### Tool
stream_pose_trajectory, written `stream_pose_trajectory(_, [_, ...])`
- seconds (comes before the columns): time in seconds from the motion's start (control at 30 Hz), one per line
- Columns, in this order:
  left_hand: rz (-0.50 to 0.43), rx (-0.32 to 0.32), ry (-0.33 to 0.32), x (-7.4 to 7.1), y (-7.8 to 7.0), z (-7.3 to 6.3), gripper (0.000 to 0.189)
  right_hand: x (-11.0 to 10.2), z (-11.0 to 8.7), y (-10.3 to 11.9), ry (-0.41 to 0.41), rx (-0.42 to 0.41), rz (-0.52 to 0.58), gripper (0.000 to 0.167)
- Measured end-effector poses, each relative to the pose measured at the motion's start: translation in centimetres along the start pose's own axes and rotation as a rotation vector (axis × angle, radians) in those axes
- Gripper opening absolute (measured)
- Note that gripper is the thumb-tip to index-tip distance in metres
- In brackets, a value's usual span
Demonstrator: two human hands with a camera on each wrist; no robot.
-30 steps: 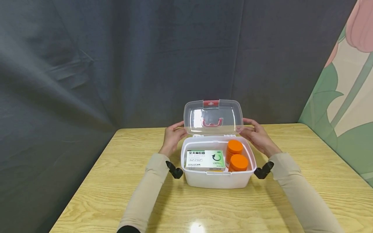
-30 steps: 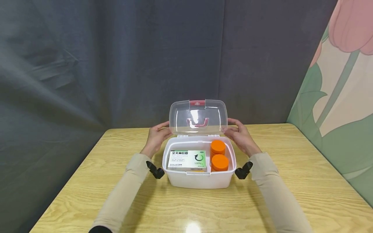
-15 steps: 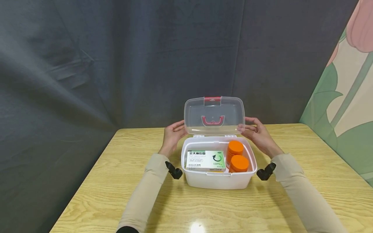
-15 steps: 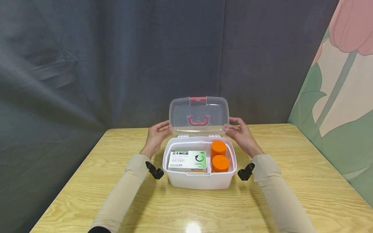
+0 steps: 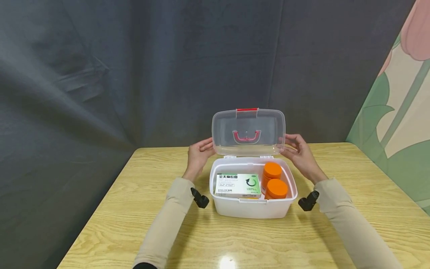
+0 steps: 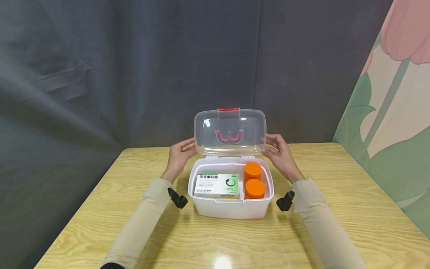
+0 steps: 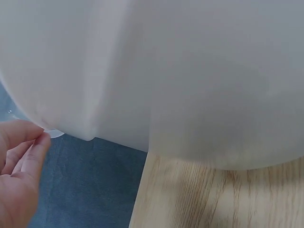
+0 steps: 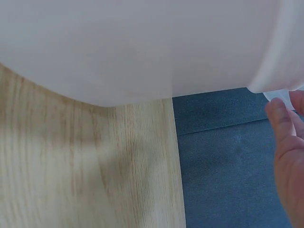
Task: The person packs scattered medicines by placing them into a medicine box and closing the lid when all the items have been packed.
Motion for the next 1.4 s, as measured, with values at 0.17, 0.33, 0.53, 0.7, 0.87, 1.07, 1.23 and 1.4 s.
stream_pose_trajectory(0.17, [0.020,0.028,-0.002,-0.2,-0.3,-0.3,0.038,0.0,-0.3,0.7,-0.015,-0.075,0.033,0.043])
stream_pose_trajectory(0.33, [0.042,0.078,-0.002,-0.3,-1.0,-0.6,0.033,-0.2,-0.6,1.2,-0.031,-0.128,0.008,0.043])
stream_pose_trajectory(0.53, [0.045,0.111,-0.011,-0.6,-1.4,-0.8,0.029,-0.4,-0.9,1.6,-0.066,-0.150,-0.048,0.045])
stream_pose_trajectory(0.7, [0.035,0.113,-0.014,-0.7,-1.4,-0.9,0.026,-0.4,-1.0,1.8,-0.072,-0.156,-0.032,0.042])
stream_pose_trajectory(0.87, [0.021,0.109,-0.013,-0.8,-1.4,-1.1,0.023,-0.4,-1.2,1.8,-0.078,-0.177,-0.013,0.037])
stream_pose_trajectory(1.07, [0.043,0.132,-0.021,-0.9,-1.6,-1.3,0.022,-0.7,-1.2,1.7,-0.093,-0.213,-0.027,0.036])
stream_pose_trajectory(1.23, [0.043,0.145,-0.026,-0.9,-1.7,-1.5,0.021,-0.6,-1.3,2.1,-0.095,-0.244,-0.022,0.036])
stream_pose_trajectory(1.4, [0.055,0.154,-0.019,-1.1,-1.8,-1.7,0.019,-0.6,-1.7,2.6,-0.105,-0.276,-0.031,0.034])
Point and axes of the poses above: each hand's wrist, its own z-axis towards the middle knuckle, its own x-axis out of the palm, y = z × x, the point moved 9 cm from there along z, towards the middle knuckle, and after that the axes turned 6 degrees about z, right-handed, at the moved point
